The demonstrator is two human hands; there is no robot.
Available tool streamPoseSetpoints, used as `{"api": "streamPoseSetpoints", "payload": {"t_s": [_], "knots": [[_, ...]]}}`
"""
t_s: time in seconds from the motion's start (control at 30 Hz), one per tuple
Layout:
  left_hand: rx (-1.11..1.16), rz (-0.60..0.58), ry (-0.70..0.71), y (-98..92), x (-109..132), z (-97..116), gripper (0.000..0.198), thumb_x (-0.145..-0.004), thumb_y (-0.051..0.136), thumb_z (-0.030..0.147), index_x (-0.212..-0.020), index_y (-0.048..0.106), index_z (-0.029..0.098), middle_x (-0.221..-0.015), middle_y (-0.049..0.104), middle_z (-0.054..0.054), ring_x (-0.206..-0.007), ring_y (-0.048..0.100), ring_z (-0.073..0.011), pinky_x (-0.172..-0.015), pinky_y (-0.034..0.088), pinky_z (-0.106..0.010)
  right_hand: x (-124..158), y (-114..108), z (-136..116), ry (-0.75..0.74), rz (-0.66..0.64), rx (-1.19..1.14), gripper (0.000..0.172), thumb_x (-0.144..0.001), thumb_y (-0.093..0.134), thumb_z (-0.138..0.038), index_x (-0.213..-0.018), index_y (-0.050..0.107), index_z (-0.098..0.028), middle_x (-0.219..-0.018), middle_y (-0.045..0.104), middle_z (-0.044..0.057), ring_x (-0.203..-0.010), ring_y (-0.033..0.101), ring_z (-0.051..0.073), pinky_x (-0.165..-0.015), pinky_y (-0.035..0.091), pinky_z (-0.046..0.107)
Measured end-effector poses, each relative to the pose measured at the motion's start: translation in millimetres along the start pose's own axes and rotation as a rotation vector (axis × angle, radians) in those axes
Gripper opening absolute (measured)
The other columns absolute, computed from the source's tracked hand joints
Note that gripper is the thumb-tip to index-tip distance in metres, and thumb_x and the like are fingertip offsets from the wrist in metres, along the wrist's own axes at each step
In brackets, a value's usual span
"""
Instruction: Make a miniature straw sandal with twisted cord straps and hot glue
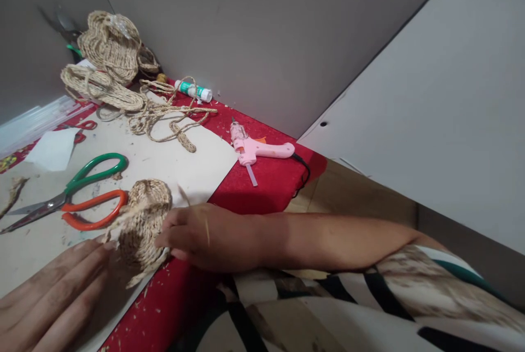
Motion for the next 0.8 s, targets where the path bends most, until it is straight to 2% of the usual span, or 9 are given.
{"api": "streamPoseSetpoints", "payload": {"t_s": [0.1, 0.17, 0.23, 0.4, 0.6, 0.8], "knots": [[0.011, 0.02, -0.036, 0.5, -4, -7, 0.045, -0.095, 0.041, 0.014, -0.137, 0.057, 0.017, -0.155, 0.048, -0.009, -0.139, 0.049, -0.028, -0.111, 0.045, -0.038, 1, -1, 4, 0.004, 0.05, -0.033, 0.02, -0.098, 0.05, -0.016, -0.108, 0.066, -0.009, -0.1, 0.071, 0.012, -0.094, 0.067, 0.015, -0.085, 0.055, 0.026], [0.052, 0.05, -0.115, 1.9, -9, -18, 0.036, -0.094, 0.045, 0.01, -0.125, 0.064, 0.014, -0.142, 0.06, -0.012, -0.124, 0.062, -0.026, -0.101, 0.053, -0.033, 0, 0, 9, 0.022, 0.075, -0.072, 0.018, -0.097, 0.052, -0.016, -0.107, 0.066, -0.01, -0.098, 0.072, 0.011, -0.092, 0.068, 0.014, -0.083, 0.055, 0.024], [0.128, 0.09, -0.196, 3.2, -14, -28, 0.025, -0.093, 0.051, 0.013, -0.113, 0.066, 0.012, -0.127, 0.068, -0.013, -0.112, 0.069, -0.0242, -0.094, 0.057, -0.03, -1, 1, 12, 0.036, 0.096, -0.098, 0.017, -0.097, 0.053, -0.016, -0.106, 0.067, -0.01, -0.098, 0.073, 0.011, -0.093, 0.068, 0.014, -0.083, 0.055, 0.024], [0.221, 0.15, -0.289, 4.6, -18, -37, 0.025, -0.092, 0.057, 0.016, -0.115, 0.066, 0.017, -0.122, 0.069, -0.012, -0.105, 0.071, -0.0221, -0.09, 0.059, -0.029, -3, -3, 12, 0.031, 0.155, -0.123, 0.016, -0.096, 0.055, -0.016, -0.103, 0.068, -0.009, -0.096, 0.074, 0.012, -0.089, 0.068, 0.014, -0.081, 0.055, 0.024], [0.294, 0.218, -0.387, 5.1, -11, -42, 0.017, -0.093, 0.055, 0.016, -0.103, 0.067, 0.02, -0.1, 0.071, -0.007, -0.083, 0.072, -0.0155, -0.07, 0.06, -0.022, -5, 0, 13, 0.072, 0.122, -0.129, 0.011, -0.097, 0.055, -0.018, -0.1, 0.064, -0.012, -0.092, 0.071, 0.01, -0.084, 0.066, 0.013, -0.077, 0.054, 0.025], [0.239, 0.235, -0.378, 1.9, -11, -39, 0.018, -0.091, 0.055, 0.014, -0.105, 0.065, 0.019, -0.098, 0.074, -0.007, -0.085, 0.073, -0.0176, -0.074, 0.062, -0.025, -4, -1, 13, 0.061, 0.14, -0.149, 0.011, -0.097, 0.055, -0.019, -0.098, 0.064, -0.013, -0.089, 0.069, 0.008, -0.081, 0.064, 0.012, -0.073, 0.052, 0.023]]}}
Point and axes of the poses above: each hand's wrist, its own x-axis away from the middle knuckle, its own y-axis out of the palm, z = x × y, the point moved 10 cm from there along -x, towards the middle knuckle
